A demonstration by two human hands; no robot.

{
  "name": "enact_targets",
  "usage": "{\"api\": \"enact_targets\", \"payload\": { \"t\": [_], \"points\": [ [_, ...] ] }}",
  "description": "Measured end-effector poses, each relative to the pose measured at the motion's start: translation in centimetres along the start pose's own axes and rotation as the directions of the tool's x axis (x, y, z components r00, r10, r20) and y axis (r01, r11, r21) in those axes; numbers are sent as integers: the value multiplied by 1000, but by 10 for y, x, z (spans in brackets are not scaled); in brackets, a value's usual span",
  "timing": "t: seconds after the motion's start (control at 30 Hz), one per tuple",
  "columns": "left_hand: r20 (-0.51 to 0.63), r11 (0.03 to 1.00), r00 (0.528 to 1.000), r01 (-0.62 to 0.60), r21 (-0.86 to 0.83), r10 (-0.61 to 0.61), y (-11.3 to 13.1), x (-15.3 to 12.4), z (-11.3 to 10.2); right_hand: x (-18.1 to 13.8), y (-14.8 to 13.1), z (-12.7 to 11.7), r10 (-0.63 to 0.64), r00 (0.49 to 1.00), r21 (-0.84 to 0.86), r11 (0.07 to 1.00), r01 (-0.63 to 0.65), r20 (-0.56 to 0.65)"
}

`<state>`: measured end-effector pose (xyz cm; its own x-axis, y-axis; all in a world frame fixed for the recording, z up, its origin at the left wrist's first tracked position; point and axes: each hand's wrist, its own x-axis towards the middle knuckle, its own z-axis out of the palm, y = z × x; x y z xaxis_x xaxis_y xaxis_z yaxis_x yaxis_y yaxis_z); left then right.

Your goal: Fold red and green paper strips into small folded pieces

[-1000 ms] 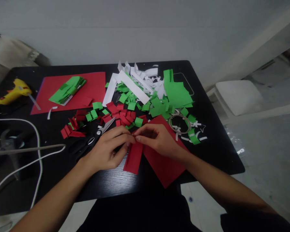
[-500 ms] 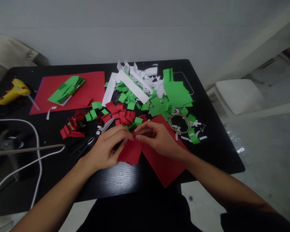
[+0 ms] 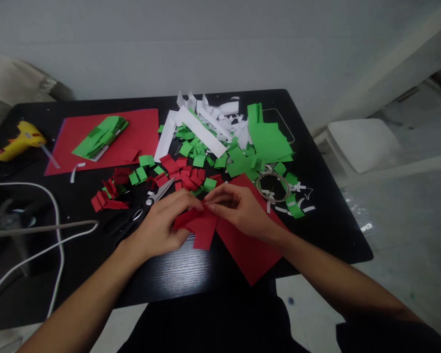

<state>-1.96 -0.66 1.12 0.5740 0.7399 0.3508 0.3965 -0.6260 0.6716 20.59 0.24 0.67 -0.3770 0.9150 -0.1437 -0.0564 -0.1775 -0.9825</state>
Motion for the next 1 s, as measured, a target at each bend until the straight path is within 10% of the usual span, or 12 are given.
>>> {"api": "enact_targets", "payload": {
  "t": [1.0],
  "points": [
    [43,1000,999,-14,23,13,-1,-1,-2,-2,4,1,0,1000,-55,998,2,27]
  ]
}}
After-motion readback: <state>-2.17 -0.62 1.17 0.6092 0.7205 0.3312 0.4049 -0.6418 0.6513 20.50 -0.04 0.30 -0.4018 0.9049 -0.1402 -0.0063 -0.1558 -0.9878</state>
